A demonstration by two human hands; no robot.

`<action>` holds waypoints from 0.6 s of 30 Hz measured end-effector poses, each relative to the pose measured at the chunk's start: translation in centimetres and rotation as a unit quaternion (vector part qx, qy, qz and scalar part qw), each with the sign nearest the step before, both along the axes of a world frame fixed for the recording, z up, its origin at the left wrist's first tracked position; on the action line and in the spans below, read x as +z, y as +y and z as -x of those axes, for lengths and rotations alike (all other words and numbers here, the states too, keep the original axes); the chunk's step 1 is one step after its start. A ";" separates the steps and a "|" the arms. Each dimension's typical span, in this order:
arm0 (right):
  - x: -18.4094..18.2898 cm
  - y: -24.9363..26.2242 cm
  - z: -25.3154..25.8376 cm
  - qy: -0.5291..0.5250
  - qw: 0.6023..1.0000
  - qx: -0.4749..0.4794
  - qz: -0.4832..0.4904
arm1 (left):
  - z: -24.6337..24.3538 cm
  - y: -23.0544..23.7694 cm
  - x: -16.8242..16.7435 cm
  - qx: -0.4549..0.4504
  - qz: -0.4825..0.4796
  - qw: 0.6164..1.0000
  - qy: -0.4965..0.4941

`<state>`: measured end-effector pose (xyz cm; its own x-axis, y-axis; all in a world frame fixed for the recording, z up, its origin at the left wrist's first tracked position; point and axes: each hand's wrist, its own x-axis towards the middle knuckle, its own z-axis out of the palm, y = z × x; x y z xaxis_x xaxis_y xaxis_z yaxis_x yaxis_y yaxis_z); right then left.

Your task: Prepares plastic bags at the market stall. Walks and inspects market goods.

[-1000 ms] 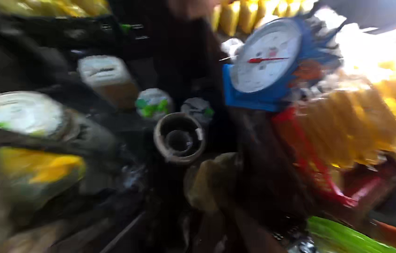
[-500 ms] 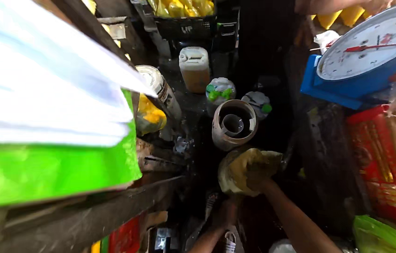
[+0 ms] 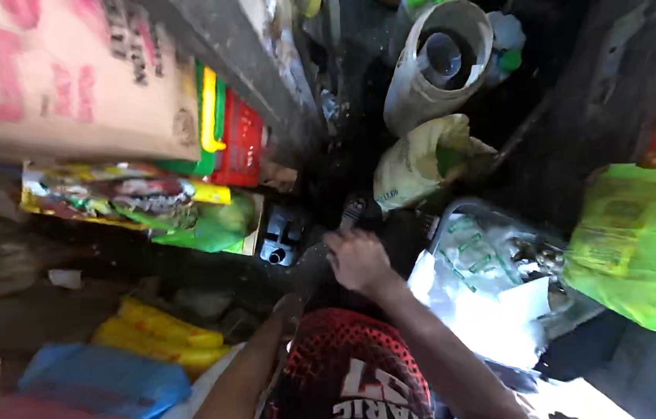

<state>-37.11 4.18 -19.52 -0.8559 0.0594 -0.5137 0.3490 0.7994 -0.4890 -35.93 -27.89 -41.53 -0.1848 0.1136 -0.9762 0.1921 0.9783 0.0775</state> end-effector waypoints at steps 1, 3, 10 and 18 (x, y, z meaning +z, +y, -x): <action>-0.3 -2.5 -1.1 -0.037 0.997 0.049 0.046 | -1.8 -2.1 0.6 0.010 0.009 1.000 -0.012; -1.0 -6.0 -3.6 -0.077 0.986 0.120 0.081 | -5.0 -4.5 3.7 0.094 0.001 0.995 -0.020; -2.1 -9.2 -5.9 -0.102 0.962 0.247 -0.058 | -7.6 -7.1 17.3 0.491 -0.028 0.869 0.053; -2.2 -14.2 -5.9 -0.240 0.929 0.276 -0.057 | -9.6 -21.1 6.6 0.343 0.022 0.936 0.080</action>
